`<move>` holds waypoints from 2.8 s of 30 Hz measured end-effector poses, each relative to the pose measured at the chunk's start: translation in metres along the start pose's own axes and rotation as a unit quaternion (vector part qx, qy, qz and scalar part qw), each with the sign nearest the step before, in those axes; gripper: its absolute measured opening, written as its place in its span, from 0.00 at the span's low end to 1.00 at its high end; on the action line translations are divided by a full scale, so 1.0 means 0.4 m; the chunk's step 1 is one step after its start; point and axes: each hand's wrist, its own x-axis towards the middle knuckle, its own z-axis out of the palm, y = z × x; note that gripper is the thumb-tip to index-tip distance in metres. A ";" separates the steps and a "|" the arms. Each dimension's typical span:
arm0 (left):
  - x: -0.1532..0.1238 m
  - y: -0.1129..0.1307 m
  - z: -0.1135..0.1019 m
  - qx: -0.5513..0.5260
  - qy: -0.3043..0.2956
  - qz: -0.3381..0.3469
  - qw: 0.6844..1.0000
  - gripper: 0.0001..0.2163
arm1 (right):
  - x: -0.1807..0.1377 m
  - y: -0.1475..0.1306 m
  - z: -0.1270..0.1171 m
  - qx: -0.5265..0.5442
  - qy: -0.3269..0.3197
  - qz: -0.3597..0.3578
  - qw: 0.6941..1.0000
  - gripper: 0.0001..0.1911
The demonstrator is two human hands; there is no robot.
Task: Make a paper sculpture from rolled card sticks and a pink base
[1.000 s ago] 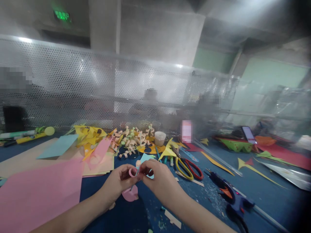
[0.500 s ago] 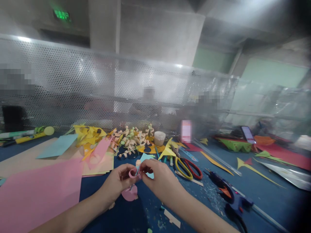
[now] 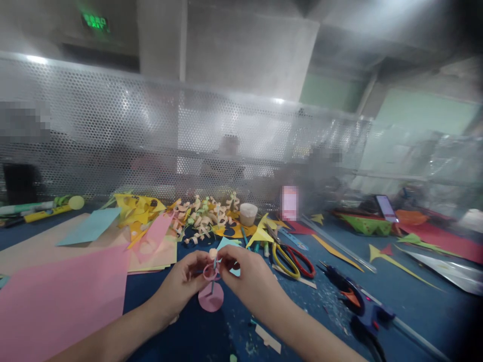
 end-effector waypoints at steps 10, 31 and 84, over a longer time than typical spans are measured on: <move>0.003 -0.005 0.004 0.006 0.037 0.001 0.999 0.09 | -0.007 0.002 0.012 -0.014 0.000 0.011 1.000 0.06; -0.004 -0.004 0.001 0.216 -0.006 -0.001 0.976 0.07 | -0.001 0.042 0.006 0.015 0.022 0.035 0.999 0.05; 0.010 -0.001 -0.011 0.012 0.057 -0.050 0.997 0.11 | 0.007 0.073 -0.035 -0.066 -0.105 -0.129 0.984 0.14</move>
